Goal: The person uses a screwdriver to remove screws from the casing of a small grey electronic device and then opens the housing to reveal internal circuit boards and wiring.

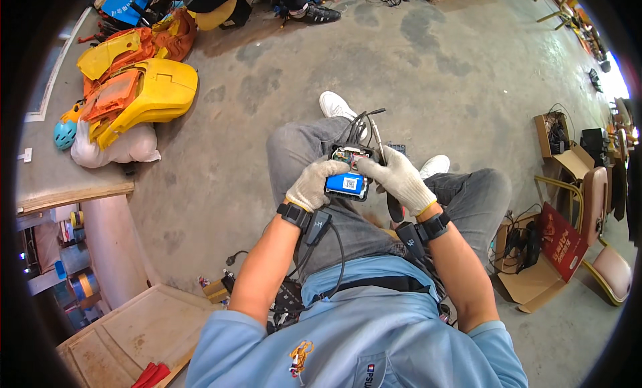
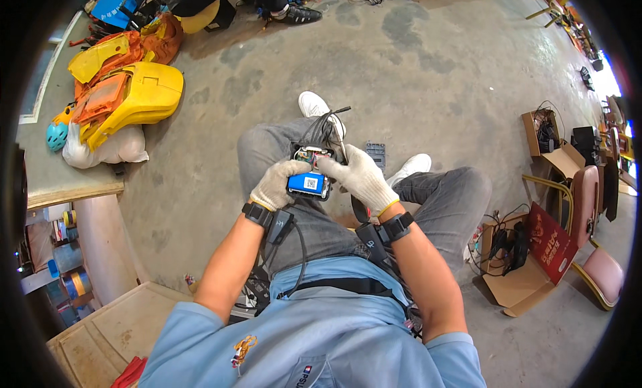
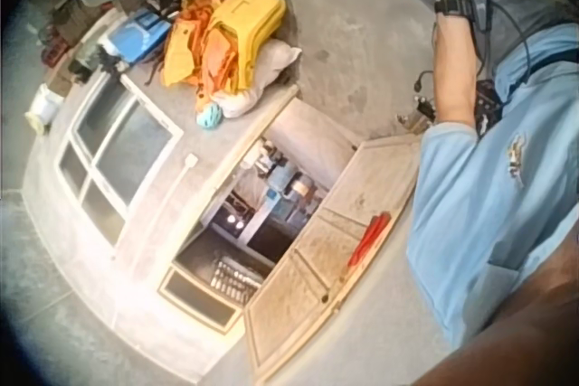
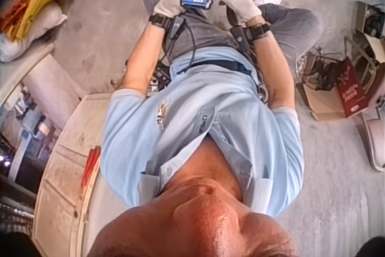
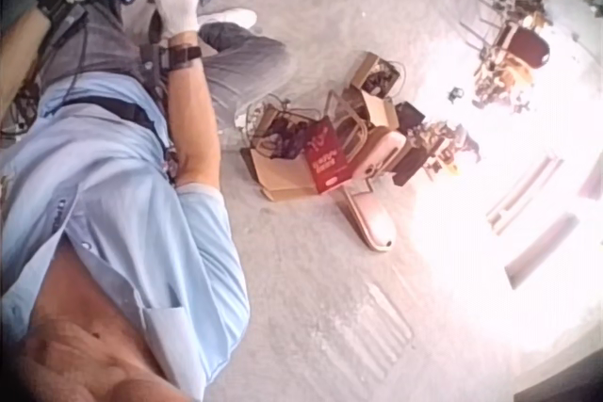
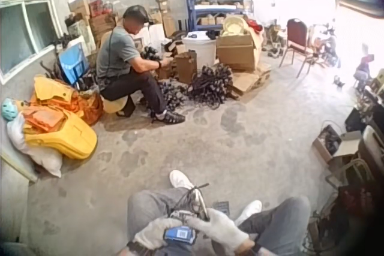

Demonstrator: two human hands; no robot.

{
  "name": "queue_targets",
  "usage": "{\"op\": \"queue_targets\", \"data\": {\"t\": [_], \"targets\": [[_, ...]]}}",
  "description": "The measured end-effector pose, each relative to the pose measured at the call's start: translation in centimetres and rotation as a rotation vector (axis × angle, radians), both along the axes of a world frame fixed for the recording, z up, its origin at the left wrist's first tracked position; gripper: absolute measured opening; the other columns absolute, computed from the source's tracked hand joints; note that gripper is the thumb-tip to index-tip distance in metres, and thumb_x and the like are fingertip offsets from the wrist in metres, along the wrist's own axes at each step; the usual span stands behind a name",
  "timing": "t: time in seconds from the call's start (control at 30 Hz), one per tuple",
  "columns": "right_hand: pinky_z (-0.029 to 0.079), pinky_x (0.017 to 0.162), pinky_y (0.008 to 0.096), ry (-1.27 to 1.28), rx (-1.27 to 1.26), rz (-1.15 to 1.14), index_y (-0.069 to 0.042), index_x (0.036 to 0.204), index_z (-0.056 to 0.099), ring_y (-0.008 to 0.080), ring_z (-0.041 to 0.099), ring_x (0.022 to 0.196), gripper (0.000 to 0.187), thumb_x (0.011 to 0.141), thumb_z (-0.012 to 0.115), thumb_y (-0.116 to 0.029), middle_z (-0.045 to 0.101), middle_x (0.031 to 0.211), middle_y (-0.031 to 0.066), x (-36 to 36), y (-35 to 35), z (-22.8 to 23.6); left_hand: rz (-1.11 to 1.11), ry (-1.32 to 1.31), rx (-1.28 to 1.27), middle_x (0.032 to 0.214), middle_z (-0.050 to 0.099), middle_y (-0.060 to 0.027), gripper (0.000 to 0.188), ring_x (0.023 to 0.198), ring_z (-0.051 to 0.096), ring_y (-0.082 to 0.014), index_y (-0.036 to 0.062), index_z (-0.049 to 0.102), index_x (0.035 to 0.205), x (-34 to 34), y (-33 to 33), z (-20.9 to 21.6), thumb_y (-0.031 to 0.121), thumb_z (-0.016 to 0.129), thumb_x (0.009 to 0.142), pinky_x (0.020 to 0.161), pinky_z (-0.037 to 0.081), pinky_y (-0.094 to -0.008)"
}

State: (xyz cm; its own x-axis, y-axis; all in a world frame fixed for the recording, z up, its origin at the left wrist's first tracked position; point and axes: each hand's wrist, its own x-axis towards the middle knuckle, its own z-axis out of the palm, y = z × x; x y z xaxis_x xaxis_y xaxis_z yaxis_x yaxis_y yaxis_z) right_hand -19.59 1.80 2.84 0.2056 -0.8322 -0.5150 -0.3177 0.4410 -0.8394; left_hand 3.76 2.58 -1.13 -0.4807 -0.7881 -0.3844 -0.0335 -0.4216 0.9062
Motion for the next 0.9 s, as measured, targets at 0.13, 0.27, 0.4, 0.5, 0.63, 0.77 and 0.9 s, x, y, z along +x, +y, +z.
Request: {"op": "queue_targets", "data": {"t": [0.13, 0.27, 0.4, 0.5, 0.63, 0.77, 0.9], "targets": [[0.049, 0.061, 0.0282, -0.072, 0.041, -0.081, 0.001, 0.107, 0.07, 0.0087, 0.058, 0.068, 0.051, 0.107, 0.063, -0.049, 0.063, 0.081, 0.0011, -0.5, 0.4, 0.3, 0.021, -0.041, -0.227, 0.12, 0.079, -0.0135, 0.037, 0.105, 0.077, -0.02, -0.0033, 0.071, 0.129, 0.1, 0.4, -0.2, 0.02, 0.062, 0.102, 0.096, 0.062, -0.0329], [0.049, 0.064, 0.0278, -0.111, 0.013, -0.148, -0.001, 0.104, 0.07, 0.0083, 0.058, 0.073, 0.05, 0.11, 0.059, -0.049, 0.064, 0.084, 0.0006, -1.3, 0.8, -1.0, -0.01, -0.104, -0.26, 0.119, 0.079, -0.0128, 0.033, 0.105, 0.077, -0.0193, -0.0027, 0.073, 0.127, 0.4, 0.4, -0.8, 0.016, 0.064, 0.102, 0.096, 0.062, -0.0337], [0.048, 0.064, 0.0286, -0.072, 0.023, -0.157, 0.0, 0.104, 0.071, 0.0086, 0.057, 0.073, 0.054, 0.11, 0.057, -0.052, 0.064, 0.085, -0.0001, -2.0, 1.2, -1.4, -0.02, -0.163, -0.293, 0.12, 0.079, -0.0118, 0.034, 0.11, 0.076, -0.0193, 0.001, 0.075, 0.124, 0.2, 0.7, -1.6, -0.004, 0.071, 0.091, 0.099, 0.061, -0.0334], [0.048, 0.065, 0.0294, -0.138, 0.047, -0.121, 0.001, 0.105, 0.072, 0.0088, 0.057, 0.074, 0.056, 0.11, 0.057, -0.052, 0.065, 0.086, 0.0001, -2.1, 1.7, -1.9, 0.05, -0.086, -0.25, 0.12, 0.079, -0.0112, 0.044, 0.112, 0.076, -0.0205, 0.0035, 0.076, 0.124, 1.0, 0.7, -5.4, -0.013, 0.073, 0.083, 0.101, 0.061, -0.0332], [0.048, 0.064, 0.0272, -0.191, 0.08, -0.163, 0.001, 0.105, 0.073, 0.0082, 0.057, 0.071, 0.048, 0.108, 0.061, -0.045, 0.066, 0.087, 0.002, -2.4, 1.7, -2.2, 0.106, -0.107, -0.359, 0.121, 0.078, -0.013, 0.04, 0.11, 0.077, -0.0242, 0.0002, 0.074, 0.127, 1.0, 0.6, -6.8, -0.008, 0.073, 0.088, 0.1, 0.062, -0.035], [0.051, 0.061, 0.0259, -0.41, 0.277, -0.35, -0.001, 0.105, 0.071, 0.0116, 0.061, 0.068, 0.03, 0.104, 0.07, -0.031, 0.067, 0.086, 0.0043, -5.2, 1.1, -4.2, 0.391, 0.507, 0.619, 0.121, 0.077, -0.0168, 0.036, 0.107, 0.078, -0.0276, -0.0062, 0.069, 0.13, -0.8, -0.2, -1.6, 0.003, 0.07, 0.096, 0.098, 0.064, -0.0385], [0.053, 0.057, 0.0309, -0.551, 0.426, -0.58, -0.001, 0.1, 0.066, 0.0154, 0.062, 0.063, 0.023, 0.102, 0.07, -0.023, 0.065, 0.082, 0.0049, -10.0, 1.4, -8.6, 0.383, 0.448, 0.517, 0.13, 0.073, -0.0238, 0.048, 0.118, 0.074, -0.0337, -0.013, 0.057, 0.142, -1.4, 0.0, -0.9, 0.015, 0.061, 0.104, 0.106, 0.061, -0.0455]]}}
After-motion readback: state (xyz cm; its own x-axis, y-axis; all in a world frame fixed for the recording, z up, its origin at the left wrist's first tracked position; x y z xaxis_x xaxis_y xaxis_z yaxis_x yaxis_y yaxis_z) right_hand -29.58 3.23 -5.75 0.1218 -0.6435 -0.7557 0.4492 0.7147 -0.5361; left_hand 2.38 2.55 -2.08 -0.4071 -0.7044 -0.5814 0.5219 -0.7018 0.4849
